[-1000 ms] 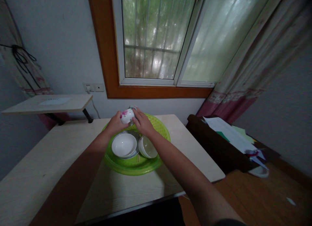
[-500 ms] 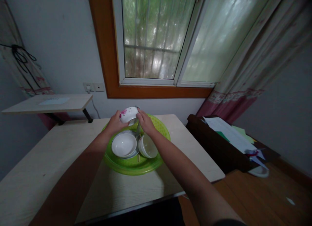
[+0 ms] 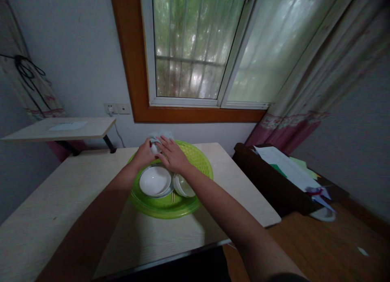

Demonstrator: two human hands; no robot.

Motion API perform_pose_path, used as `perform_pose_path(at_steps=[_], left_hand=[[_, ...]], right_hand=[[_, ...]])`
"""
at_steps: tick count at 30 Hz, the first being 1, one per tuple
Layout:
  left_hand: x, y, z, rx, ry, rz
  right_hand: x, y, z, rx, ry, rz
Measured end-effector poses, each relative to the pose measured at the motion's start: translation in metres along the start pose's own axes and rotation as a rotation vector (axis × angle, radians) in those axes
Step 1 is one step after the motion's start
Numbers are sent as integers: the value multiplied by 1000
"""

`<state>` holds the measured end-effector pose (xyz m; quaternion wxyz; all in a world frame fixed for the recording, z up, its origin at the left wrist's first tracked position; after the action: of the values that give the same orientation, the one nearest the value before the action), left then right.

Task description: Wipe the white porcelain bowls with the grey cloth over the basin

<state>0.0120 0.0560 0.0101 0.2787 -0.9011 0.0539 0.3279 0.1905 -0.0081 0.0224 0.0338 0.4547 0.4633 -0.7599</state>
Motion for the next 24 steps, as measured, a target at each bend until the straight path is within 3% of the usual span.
perform_pose_path(at_steps=[4,12,16,19,24], left_hand=[[0,1,-3,13,-19,14],[-2,4,-7,-36,-155,48],[-5,4,-7,-78,-128,-8],[-5,2,-4,-88,-103,-54],[-4,-2,3,-131,-57,-93]], right_hand=[[0,-2,2,16,9,21],[7,5,-39,449,-369,-217],[13,9,-53,587,-547,-238],[14,9,-51,540,-489,-227],[5,4,-24,231,-246,-130]])
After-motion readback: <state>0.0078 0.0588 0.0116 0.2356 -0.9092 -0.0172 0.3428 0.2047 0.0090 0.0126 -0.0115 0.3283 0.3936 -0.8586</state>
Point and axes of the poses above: each hand's wrist, its own y-axis away from the middle knuckle, its own x-axis out of the palm, z = x × y, the point moved 1 cm from there along -y, towards the middle knuckle, and after that the axes turned 1 degree about -y, right-handed, at the moved point
